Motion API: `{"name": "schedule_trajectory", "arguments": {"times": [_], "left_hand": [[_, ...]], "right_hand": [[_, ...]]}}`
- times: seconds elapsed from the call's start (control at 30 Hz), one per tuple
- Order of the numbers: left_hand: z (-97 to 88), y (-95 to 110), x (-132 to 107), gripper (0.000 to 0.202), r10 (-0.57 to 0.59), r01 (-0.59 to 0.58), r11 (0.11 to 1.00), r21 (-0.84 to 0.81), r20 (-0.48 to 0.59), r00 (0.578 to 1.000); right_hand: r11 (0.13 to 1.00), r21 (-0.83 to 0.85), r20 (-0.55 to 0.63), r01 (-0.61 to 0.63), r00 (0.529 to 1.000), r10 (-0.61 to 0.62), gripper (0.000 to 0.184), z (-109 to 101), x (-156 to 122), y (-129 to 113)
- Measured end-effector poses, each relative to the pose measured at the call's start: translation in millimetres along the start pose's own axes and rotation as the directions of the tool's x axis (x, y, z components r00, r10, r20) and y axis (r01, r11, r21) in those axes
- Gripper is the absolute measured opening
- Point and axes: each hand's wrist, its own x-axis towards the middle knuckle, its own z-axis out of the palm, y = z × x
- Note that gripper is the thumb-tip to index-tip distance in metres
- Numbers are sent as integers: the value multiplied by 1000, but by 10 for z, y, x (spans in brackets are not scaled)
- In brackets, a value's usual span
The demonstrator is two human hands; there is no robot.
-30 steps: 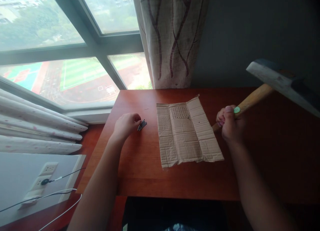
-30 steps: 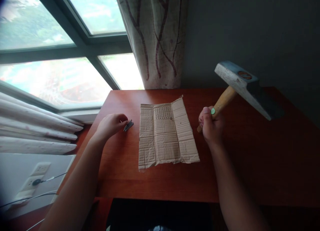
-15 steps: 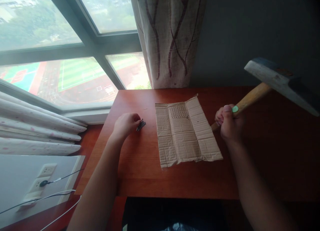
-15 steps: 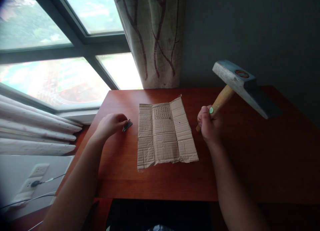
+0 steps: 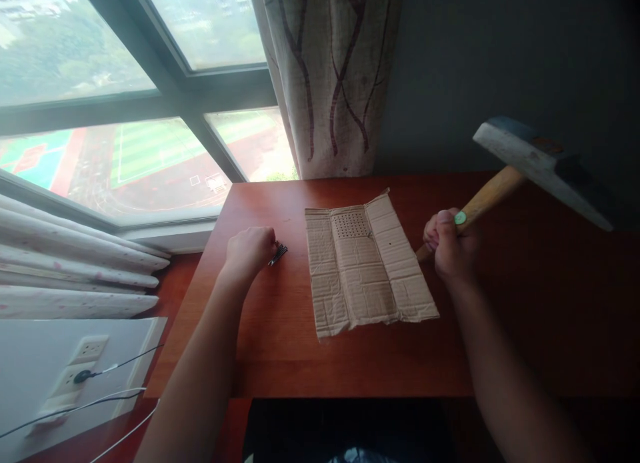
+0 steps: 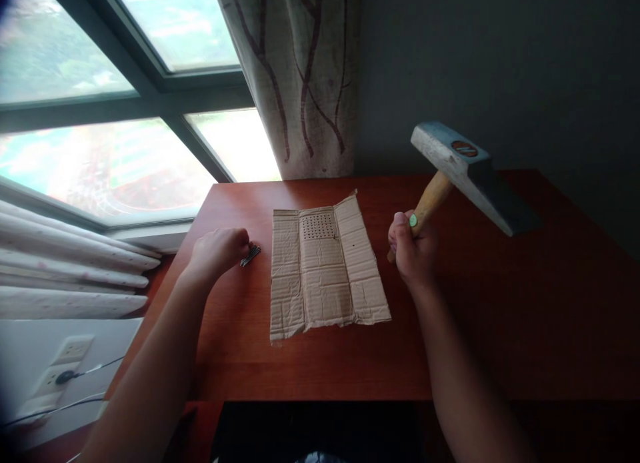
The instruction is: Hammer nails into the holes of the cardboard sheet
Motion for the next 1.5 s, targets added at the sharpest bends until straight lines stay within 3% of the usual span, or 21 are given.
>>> {"name": "schedule_trajectory", "arguments": {"times": [0.1, 0.17, 0.23, 0.3, 0.4, 0.47, 0.57, 0.7, 0.9, 1.5], "left_hand": [[-16, -23, -2, 13, -41, 21, 989, -144, -139, 989], [-50, -15, -13, 14, -54, -35, 944, -328, -260, 964], [-111, 57, -41, 15, -60, -153, 820, -552, -348, 936], [-200, 213, -92, 16, -41, -281, 623, -730, -389, 920], [-353, 567, -196, 16, 54, -420, 382, -824, -433, 900], [-432, 819, -253, 14, 148, -484, 322, -813, -462, 874], [-471, 1115, -277, 9, 264, -550, 399, -733, -483, 835], [-391, 1281, -212, 5, 296, -576, 478, -663, -496, 817], [-266, 1258, -133, 7, 277, -554, 483, -678, -482, 831], [-247, 1268, -128, 4, 289, -557, 465, -688, -477, 830]], "right_hand": [[1000, -4, 7, -1, 1000, 1, 51, -5, 1, 3], [1000, -5, 7, -5, 1000, 5, 51, -4, 1, -3], [1000, 2, 9, -15, 1000, 15, 52, 1, 2, -14], [999, 17, 9, -31, 999, 30, 53, 9, 2, -26], [998, 27, 9, -49, 999, 48, 54, 16, 3, -38], [999, 21, 7, -48, 999, 48, 55, 16, 5, -38], [999, 21, 2, -41, 999, 41, 55, 13, 8, -31], [999, 32, -6, -39, 999, 39, 53, 16, 10, -30], [998, 22, -8, -52, 999, 52, 54, 22, 8, -52], [999, -9, -2, -44, 999, 44, 54, 44, -18, -59]]}}
